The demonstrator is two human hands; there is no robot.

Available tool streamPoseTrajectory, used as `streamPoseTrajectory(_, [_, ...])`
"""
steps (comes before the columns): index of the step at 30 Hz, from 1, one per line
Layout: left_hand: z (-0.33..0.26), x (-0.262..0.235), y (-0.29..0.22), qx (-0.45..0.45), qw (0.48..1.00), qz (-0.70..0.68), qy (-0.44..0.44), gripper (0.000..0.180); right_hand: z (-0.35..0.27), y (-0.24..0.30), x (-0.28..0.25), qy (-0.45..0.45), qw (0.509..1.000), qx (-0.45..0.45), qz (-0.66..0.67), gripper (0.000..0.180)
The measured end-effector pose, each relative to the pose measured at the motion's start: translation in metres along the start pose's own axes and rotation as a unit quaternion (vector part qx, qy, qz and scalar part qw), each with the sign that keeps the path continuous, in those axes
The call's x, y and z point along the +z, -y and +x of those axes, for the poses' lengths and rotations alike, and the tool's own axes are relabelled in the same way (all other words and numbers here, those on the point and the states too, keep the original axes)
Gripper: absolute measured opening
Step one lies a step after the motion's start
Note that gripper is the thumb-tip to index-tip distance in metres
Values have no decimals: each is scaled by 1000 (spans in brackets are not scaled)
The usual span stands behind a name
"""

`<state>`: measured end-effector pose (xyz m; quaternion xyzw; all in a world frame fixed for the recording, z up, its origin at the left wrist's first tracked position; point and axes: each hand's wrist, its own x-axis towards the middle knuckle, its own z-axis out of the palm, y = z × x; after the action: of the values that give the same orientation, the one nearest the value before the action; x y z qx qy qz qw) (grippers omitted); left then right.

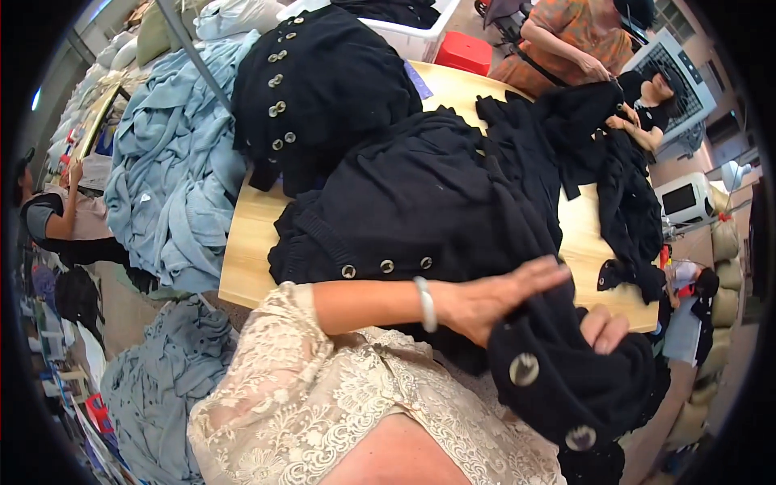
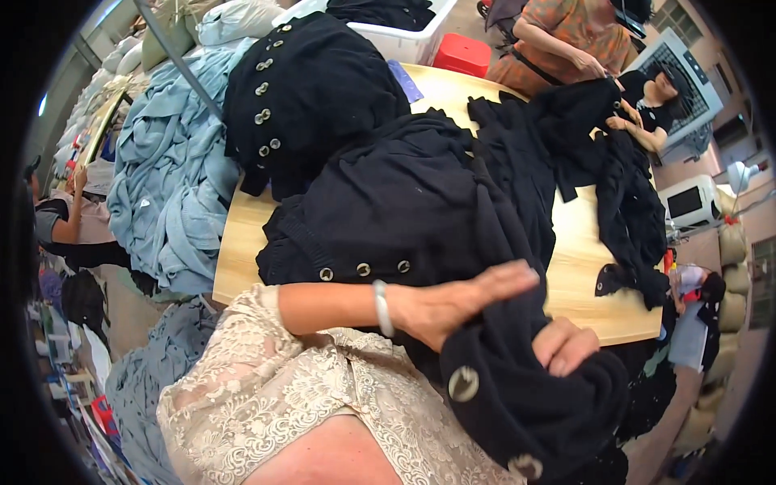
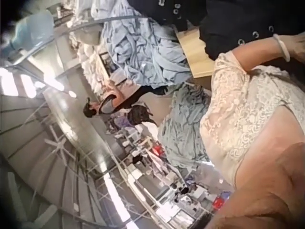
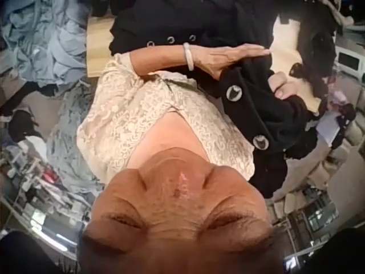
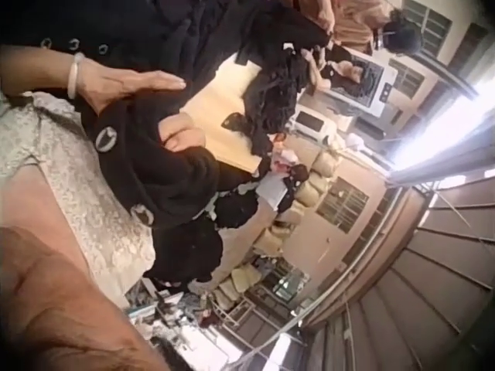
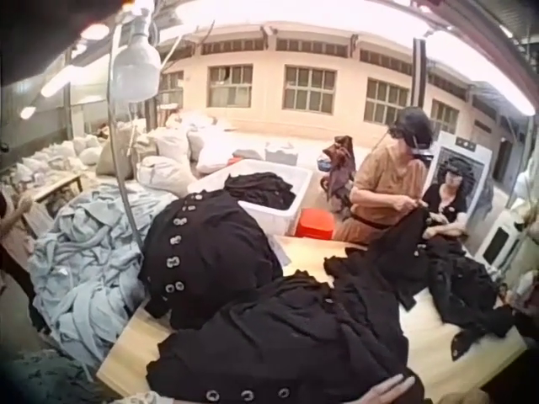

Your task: Inspecting and buttoning black garments with metal grommets on a factory work table.

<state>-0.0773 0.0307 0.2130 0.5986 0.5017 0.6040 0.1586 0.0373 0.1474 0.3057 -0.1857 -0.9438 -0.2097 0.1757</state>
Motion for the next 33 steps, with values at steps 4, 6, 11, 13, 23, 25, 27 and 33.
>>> streamPoseTrajectory(4, [2, 57, 6, -61, 948, -312, 22, 76, 9, -44, -14, 191, 980, 16, -42, 17])
streamPoseTrajectory(6, [-5, 66, 10, -119, 939, -323, 19, 71, 20, -55, 26, 287, 947, 116, 87, 13])
streamPoseTrajectory(11, [-35, 52, 36, -342, 841, -389, -157, 62, 26, -40, 132, 80, 734, 28, 674, 43])
streamPoseTrajectory(13, [-41, 21, 51, -393, 799, -402, -215, 60, 38, -37, 144, 191, 586, 133, 777, 47])
streamPoseTrajectory(23, [158, -391, -58, -115, 889, -344, -281, 106, 51, -18, 127, 191, 544, 139, 805, 45])
streamPoseTrajectory(25, [136, -380, -55, -129, 939, -197, -248, 88, 37, -8, 141, 217, 575, 156, 774, 46])
streamPoseTrajectory(27, [73, -334, -24, -168, 962, 125, -176, 70, 20, 10, 158, 240, 571, 159, 769, 47])
streamPoseTrajectory(33, [-158, -156, 5, -264, 919, 292, 16, 41, -25, 74, 191, 235, 740, 0, 631, 38])
